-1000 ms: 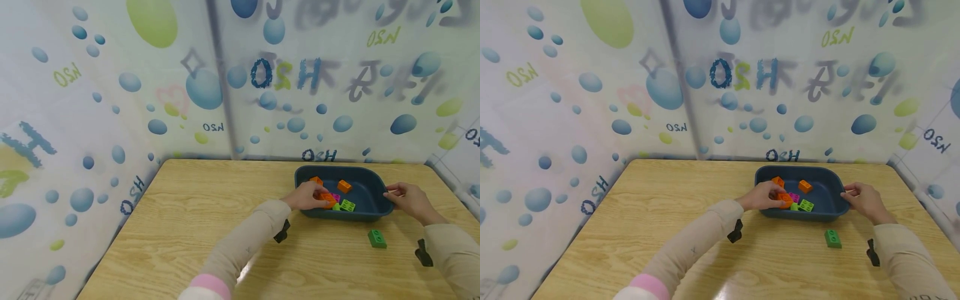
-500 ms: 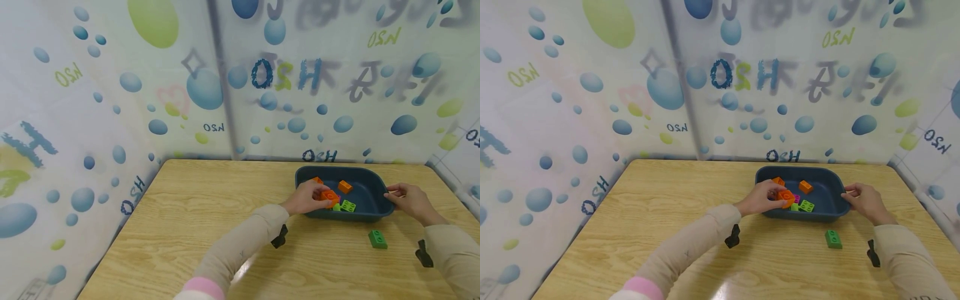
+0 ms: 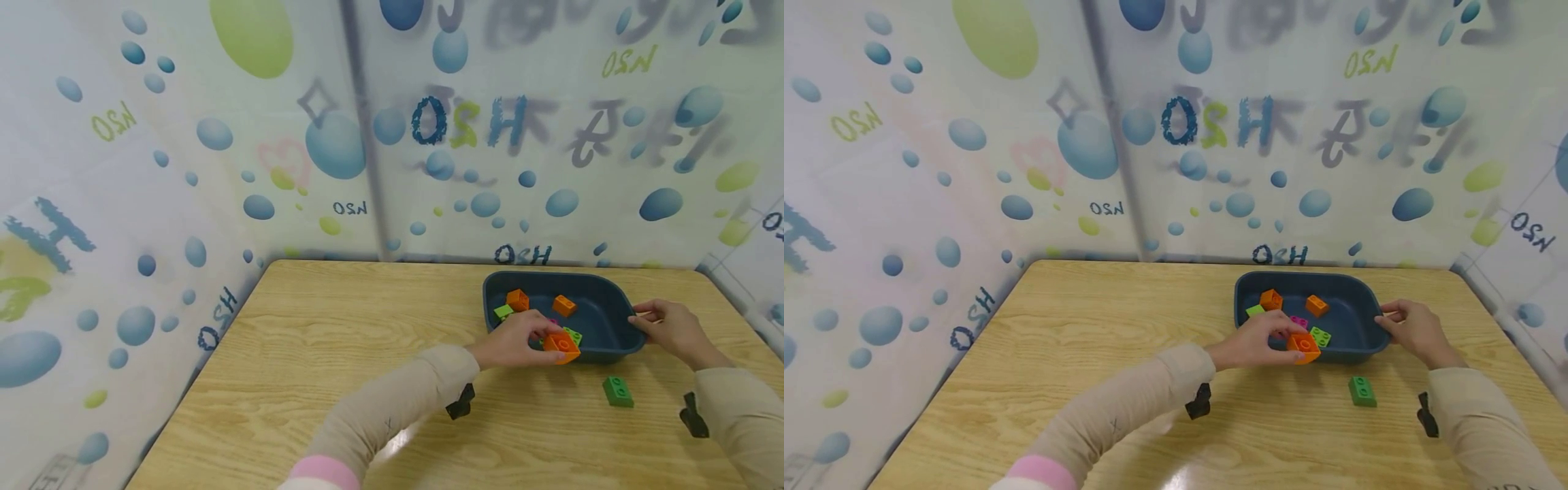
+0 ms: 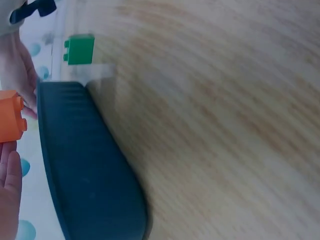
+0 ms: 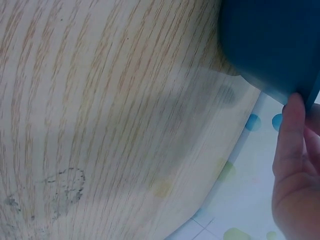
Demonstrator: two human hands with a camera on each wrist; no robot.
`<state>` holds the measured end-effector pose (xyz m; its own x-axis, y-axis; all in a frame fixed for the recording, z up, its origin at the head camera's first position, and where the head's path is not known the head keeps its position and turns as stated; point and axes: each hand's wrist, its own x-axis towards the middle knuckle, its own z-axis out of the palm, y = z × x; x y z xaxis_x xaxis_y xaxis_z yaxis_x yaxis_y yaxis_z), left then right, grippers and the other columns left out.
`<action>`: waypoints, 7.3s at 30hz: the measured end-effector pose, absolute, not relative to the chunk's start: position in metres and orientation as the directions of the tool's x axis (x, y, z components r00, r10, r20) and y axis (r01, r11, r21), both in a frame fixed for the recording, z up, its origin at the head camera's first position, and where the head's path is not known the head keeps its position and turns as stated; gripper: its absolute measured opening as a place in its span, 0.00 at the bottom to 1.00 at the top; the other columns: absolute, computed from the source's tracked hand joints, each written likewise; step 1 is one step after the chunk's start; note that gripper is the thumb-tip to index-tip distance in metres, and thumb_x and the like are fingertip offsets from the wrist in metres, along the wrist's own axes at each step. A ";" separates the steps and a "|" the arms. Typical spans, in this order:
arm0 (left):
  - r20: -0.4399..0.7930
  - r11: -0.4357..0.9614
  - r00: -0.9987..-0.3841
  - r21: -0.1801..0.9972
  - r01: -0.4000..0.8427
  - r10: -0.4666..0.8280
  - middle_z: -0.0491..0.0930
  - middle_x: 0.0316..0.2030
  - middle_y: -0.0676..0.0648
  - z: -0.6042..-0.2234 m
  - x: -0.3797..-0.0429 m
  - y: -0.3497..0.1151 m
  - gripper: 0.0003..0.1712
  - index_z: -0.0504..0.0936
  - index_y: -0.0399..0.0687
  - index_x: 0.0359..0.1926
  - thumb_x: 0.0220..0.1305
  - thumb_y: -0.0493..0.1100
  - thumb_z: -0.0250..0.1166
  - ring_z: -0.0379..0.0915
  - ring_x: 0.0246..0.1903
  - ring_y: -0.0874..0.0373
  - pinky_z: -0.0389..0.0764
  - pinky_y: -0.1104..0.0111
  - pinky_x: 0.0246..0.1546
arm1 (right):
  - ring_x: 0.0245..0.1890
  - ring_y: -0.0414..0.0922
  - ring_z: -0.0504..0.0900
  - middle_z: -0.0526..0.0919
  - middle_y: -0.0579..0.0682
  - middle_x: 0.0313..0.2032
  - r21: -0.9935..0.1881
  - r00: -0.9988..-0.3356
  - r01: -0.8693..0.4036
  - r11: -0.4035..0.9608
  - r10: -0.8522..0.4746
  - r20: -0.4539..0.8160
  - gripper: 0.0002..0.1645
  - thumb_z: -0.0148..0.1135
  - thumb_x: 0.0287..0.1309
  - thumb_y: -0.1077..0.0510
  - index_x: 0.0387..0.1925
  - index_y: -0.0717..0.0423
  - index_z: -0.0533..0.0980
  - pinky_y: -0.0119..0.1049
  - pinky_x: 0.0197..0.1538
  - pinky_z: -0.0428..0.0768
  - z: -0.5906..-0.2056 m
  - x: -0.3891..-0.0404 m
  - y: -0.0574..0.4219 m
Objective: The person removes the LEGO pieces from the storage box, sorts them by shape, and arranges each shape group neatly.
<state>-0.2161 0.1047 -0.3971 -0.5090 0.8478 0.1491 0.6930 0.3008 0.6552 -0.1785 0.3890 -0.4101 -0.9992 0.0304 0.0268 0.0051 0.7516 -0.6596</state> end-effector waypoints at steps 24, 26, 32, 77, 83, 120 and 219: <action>-0.060 0.401 -0.413 0.407 0.821 0.909 0.71 0.36 0.61 -0.426 -0.189 0.134 0.24 0.77 0.53 0.50 0.54 0.56 0.62 0.60 0.31 0.74 0.61 0.88 0.29 | 0.20 0.40 0.79 0.77 0.69 0.32 -0.678 -0.998 0.002 0.735 0.042 0.043 0.29 0.52 0.59 0.54 0.46 0.80 0.64 0.38 0.26 0.78 -0.413 -0.178 0.390; -0.079 0.418 -0.422 0.389 0.821 0.903 0.71 0.35 0.61 -0.427 -0.185 0.137 0.24 0.77 0.54 0.50 0.53 0.57 0.62 0.60 0.30 0.74 0.62 0.88 0.28 | 0.20 0.40 0.79 0.77 0.69 0.32 -0.677 -0.998 0.004 0.736 0.045 0.043 0.29 0.52 0.60 0.54 0.47 0.80 0.64 0.38 0.26 0.78 -0.412 -0.177 0.390; -0.083 0.448 -0.448 0.340 0.827 0.890 0.71 0.34 0.60 -0.432 -0.181 0.141 0.23 0.78 0.54 0.48 0.52 0.57 0.62 0.60 0.29 0.74 0.62 0.88 0.25 | 0.20 0.40 0.78 0.77 0.68 0.32 -0.676 -0.998 0.016 0.737 0.053 0.035 0.28 0.52 0.60 0.55 0.47 0.81 0.64 0.37 0.26 0.78 -0.411 -0.176 0.391; -0.033 0.519 -0.577 0.481 0.706 0.816 0.73 0.36 0.61 -0.450 -0.187 0.114 0.24 0.75 0.53 0.47 0.48 0.52 0.68 0.64 0.34 0.73 0.60 0.87 0.35 | 0.19 0.40 0.78 0.77 0.67 0.31 -0.678 -0.999 0.014 0.735 0.045 0.028 0.27 0.52 0.60 0.57 0.46 0.81 0.64 0.37 0.26 0.78 -0.411 -0.180 0.390; -0.010 0.522 -0.594 0.490 0.698 0.804 0.72 0.35 0.61 -0.448 -0.187 0.111 0.23 0.75 0.53 0.46 0.48 0.51 0.68 0.63 0.34 0.72 0.60 0.87 0.35 | 0.20 0.40 0.78 0.77 0.65 0.31 -0.681 -0.998 0.022 0.732 0.052 0.024 0.27 0.51 0.60 0.57 0.47 0.81 0.63 0.37 0.26 0.78 -0.409 -0.181 0.389; -0.001 0.612 -0.666 0.397 0.684 0.746 0.73 0.28 0.62 -0.444 -0.173 0.134 0.21 0.81 0.53 0.40 0.45 0.58 0.67 0.59 0.29 0.71 0.57 0.86 0.26 | 0.20 0.41 0.78 0.77 0.65 0.30 -0.682 -0.999 0.019 0.731 0.043 0.019 0.29 0.52 0.60 0.54 0.46 0.81 0.64 0.37 0.26 0.78 -0.409 -0.180 0.390; -0.097 0.474 -0.529 0.599 0.645 0.843 0.71 0.42 0.61 -0.454 -0.185 0.121 0.25 0.70 0.56 0.55 0.56 0.53 0.61 0.64 0.39 0.74 0.61 0.86 0.38 | 0.21 0.41 0.78 0.77 0.65 0.32 -0.684 -0.999 0.036 0.728 0.048 -0.001 0.32 0.51 0.60 0.51 0.48 0.81 0.63 0.37 0.27 0.78 -0.411 -0.181 0.391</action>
